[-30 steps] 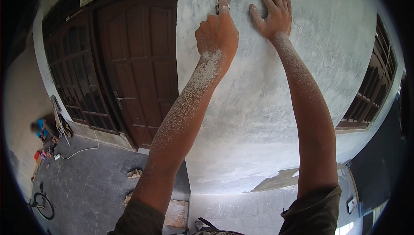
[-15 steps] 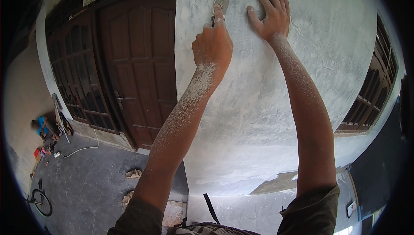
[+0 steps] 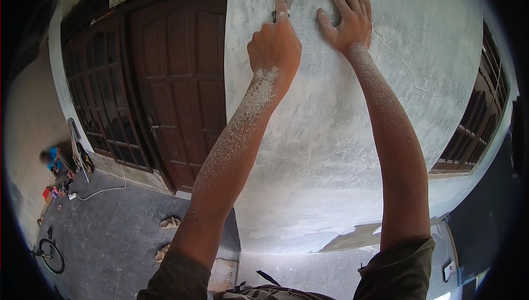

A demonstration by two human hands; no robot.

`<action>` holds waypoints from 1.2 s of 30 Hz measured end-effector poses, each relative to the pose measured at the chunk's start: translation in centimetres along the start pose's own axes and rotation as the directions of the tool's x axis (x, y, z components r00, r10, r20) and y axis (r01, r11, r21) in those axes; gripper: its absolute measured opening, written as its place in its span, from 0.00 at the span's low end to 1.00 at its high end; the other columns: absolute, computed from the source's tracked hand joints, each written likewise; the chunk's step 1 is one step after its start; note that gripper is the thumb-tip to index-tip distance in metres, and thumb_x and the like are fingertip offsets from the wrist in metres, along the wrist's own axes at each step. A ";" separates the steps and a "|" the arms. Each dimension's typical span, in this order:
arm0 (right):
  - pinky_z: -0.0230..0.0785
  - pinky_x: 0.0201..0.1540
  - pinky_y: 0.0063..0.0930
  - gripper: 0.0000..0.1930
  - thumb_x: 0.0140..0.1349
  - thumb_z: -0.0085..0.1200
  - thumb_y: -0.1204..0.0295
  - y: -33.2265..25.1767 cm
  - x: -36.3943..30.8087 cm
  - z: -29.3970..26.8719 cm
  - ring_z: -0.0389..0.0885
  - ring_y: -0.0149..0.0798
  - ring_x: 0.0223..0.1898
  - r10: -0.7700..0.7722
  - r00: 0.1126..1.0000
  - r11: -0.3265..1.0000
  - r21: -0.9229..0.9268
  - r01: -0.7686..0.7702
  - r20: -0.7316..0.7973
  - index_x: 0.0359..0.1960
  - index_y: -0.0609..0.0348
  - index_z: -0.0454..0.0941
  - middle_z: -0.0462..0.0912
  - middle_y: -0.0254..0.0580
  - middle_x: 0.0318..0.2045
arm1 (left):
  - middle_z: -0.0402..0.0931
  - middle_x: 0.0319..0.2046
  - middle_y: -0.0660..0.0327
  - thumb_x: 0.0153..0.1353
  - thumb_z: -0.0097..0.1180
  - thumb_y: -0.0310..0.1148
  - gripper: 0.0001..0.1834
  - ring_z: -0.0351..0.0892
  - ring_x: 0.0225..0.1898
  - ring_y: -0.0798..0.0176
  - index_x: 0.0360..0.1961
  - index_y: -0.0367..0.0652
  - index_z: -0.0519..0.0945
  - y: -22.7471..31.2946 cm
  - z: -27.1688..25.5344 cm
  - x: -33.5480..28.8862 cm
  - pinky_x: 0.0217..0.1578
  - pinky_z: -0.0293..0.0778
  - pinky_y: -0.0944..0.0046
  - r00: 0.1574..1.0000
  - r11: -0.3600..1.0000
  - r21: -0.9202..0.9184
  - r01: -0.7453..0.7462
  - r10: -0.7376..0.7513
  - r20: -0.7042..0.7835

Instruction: The person scrapes a wall surface using a scraper tool.

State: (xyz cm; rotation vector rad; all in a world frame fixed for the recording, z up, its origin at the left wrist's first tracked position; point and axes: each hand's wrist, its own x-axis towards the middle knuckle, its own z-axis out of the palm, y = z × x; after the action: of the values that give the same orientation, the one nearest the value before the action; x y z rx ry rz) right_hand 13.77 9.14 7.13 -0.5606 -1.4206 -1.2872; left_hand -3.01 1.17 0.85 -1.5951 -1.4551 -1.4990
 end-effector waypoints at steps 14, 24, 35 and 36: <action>0.43 0.76 0.49 0.32 0.57 0.56 0.52 -0.2 0.0 -0.3 0.55 0.44 0.75 -0.014 1.000 1.000 -0.016 0.013 -0.010 0.67 0.33 0.71 0.61 0.35 0.73 | 0.82 0.29 0.48 0.70 0.48 0.35 0.27 0.86 0.30 0.46 0.69 0.44 0.66 0.3 -0.4 0.5 0.29 0.81 0.50 0.999 1.000 -0.003 -0.026 0.026 -0.047; 0.42 0.76 0.50 0.33 0.58 0.55 0.53 -0.6 0.1 -0.7 0.52 0.48 0.75 0.035 0.997 0.999 -0.006 -0.034 0.066 0.67 0.42 0.70 0.59 0.42 0.73 | 0.83 0.30 0.49 0.70 0.47 0.37 0.26 0.86 0.33 0.44 0.68 0.45 0.68 0.4 -0.6 0.8 0.33 0.82 0.48 0.999 1.000 0.000 -0.025 0.025 -0.028; 0.44 0.76 0.49 0.32 0.57 0.56 0.51 -0.2 0.0 -0.4 0.55 0.43 0.74 -0.009 1.000 1.000 -0.018 0.009 -0.006 0.67 0.33 0.71 0.62 0.34 0.73 | 0.84 0.31 0.50 0.71 0.47 0.37 0.26 0.86 0.34 0.45 0.68 0.45 0.68 0.6 -0.6 0.4 0.34 0.82 0.48 1.000 0.999 -0.031 -0.012 0.012 0.007; 0.42 0.76 0.49 0.34 0.58 0.55 0.52 -0.8 0.1 -0.7 0.52 0.47 0.75 0.044 0.996 0.999 -0.017 -0.043 0.076 0.68 0.42 0.69 0.59 0.42 0.73 | 0.84 0.31 0.49 0.71 0.47 0.37 0.26 0.86 0.34 0.45 0.68 0.45 0.68 0.5 -0.6 0.3 0.34 0.82 0.48 1.000 1.000 -0.026 -0.012 0.012 0.004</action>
State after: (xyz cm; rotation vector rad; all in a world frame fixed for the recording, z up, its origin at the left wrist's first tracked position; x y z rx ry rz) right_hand 13.37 8.20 6.80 -0.6535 -1.4544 -1.2544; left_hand -2.85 0.59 1.45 -1.6209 -1.4311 -1.5146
